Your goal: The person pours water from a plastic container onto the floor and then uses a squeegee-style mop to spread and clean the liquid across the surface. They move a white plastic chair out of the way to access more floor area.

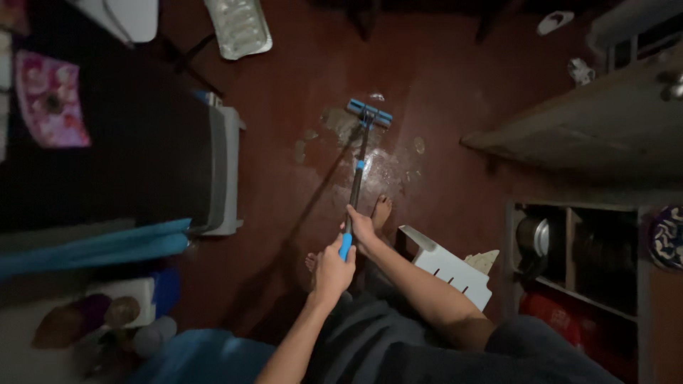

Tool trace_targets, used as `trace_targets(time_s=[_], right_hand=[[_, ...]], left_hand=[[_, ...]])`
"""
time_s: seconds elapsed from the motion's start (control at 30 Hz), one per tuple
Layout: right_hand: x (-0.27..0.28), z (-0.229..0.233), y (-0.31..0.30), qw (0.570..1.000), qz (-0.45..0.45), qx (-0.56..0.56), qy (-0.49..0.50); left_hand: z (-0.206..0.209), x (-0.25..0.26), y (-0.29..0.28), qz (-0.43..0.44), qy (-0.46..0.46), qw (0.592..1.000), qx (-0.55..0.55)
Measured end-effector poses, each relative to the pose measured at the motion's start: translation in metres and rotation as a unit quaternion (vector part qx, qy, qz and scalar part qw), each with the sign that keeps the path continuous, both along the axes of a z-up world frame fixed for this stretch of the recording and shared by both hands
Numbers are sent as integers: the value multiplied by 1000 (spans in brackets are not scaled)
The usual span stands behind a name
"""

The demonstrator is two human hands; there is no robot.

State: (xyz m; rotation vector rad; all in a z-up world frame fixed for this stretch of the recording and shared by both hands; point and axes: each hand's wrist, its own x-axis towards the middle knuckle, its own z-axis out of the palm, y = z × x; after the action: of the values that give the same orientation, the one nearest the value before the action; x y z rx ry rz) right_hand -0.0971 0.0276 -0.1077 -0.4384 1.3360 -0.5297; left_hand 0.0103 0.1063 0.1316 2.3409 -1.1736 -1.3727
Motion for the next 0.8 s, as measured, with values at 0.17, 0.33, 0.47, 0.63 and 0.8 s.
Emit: trace_targets(time_s=[0.17, 0.33, 0.47, 0.63, 0.8], right_hand=[[-25, -7, -76, 987, -47, 113, -102], [-71, -12, -169, 994, -62, -31, -88], [-124, -7, -248, 997, -33, -52, -52], [-186, 19, -328, 997, 20, -66, -46], [-216, 21, -372, 998, 7, -50, -25]], left_hand=[[-40, -15, -86, 50, 55, 996, -54], [-96, -66, -196, 82, 58, 988, -115], [-98, -105, -280, 63, 30, 992, -107], [-78, -130, -360, 78, 110, 981, -140], [-70, -147, -425, 15, 4, 997, -80]])
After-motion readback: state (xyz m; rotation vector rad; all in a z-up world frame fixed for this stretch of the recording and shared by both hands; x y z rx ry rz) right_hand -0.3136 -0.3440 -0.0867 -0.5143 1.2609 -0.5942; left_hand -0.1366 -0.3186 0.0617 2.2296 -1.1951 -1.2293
